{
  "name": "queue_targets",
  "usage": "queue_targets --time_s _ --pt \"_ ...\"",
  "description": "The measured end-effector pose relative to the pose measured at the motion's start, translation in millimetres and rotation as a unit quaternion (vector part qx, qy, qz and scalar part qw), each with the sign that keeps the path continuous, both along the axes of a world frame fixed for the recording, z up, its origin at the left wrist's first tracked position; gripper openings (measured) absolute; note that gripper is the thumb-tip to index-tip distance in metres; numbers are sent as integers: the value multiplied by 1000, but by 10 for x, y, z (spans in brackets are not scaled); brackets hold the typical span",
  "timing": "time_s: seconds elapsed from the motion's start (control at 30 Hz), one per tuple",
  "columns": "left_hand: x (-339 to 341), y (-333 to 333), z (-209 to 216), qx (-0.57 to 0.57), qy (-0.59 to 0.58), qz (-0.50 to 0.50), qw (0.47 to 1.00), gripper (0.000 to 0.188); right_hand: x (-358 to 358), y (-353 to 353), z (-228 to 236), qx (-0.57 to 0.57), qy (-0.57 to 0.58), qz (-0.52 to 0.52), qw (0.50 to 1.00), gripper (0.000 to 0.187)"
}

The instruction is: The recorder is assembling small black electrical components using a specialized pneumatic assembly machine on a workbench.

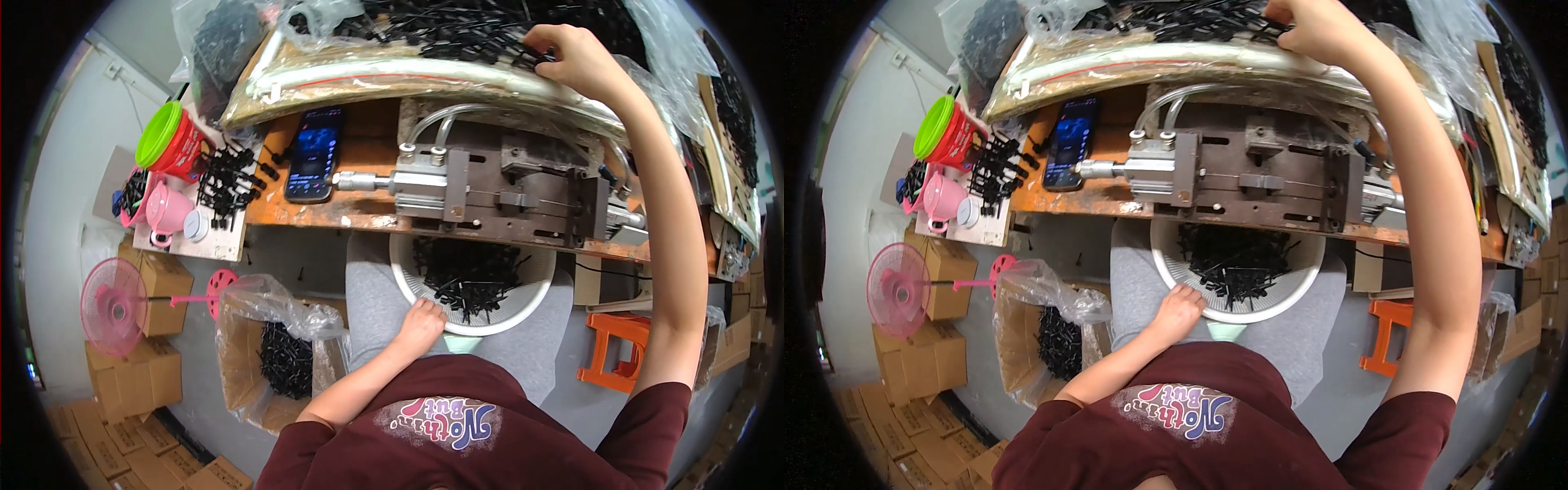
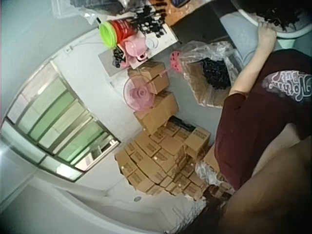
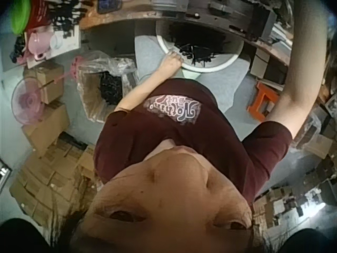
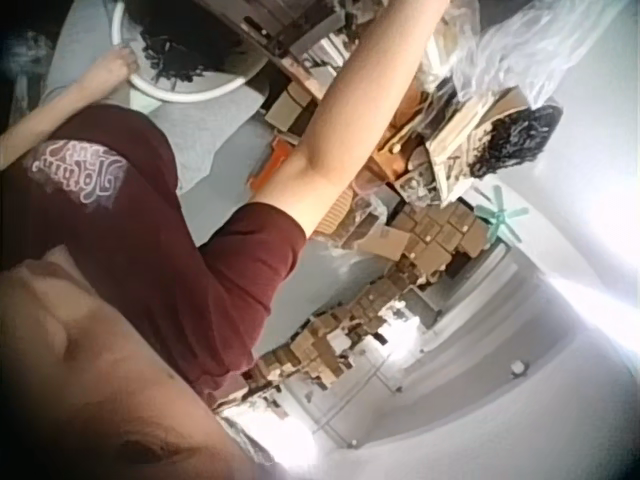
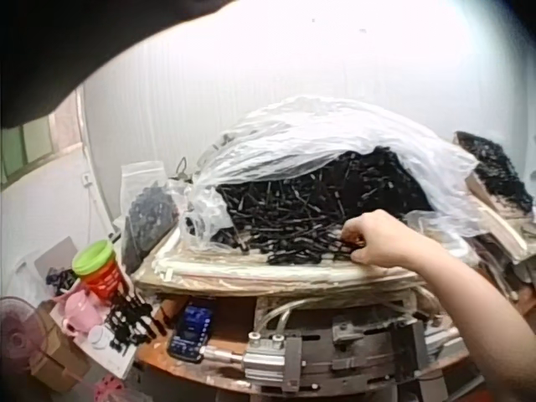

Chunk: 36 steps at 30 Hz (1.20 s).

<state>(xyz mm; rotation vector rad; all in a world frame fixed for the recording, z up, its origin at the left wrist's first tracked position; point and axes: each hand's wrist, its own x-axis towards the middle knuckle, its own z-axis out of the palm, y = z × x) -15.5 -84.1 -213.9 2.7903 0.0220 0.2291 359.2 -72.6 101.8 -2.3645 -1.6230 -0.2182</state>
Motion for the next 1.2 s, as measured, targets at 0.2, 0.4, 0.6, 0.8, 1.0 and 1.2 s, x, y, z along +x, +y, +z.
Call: queue_targets --time_s 0.2,0.4,0.6,0.8,1.0,1.2 --pt "98 -151 -5 -31 24 -78 996 7 42 54 34 -23 24 -27 999 51" --pt "91 -82 174 -81 116 -94 986 29 205 69 31 -13 39 -32 999 32" --pt "35 -120 514 -176 57 -84 979 40 192 -96 283 -4 115 -86 990 18" --pt "285 -124 947 -185 -14 -112 976 43 362 -351 471 208 302 -102 925 36" --pt "482 -252 1269 -199 -81 -133 968 46 539 -229 263 393 432 -67 809 13" --pt "427 -234 1700 -293 -99 -92 946 44 416 -470 331 511 455 -34 729 8"
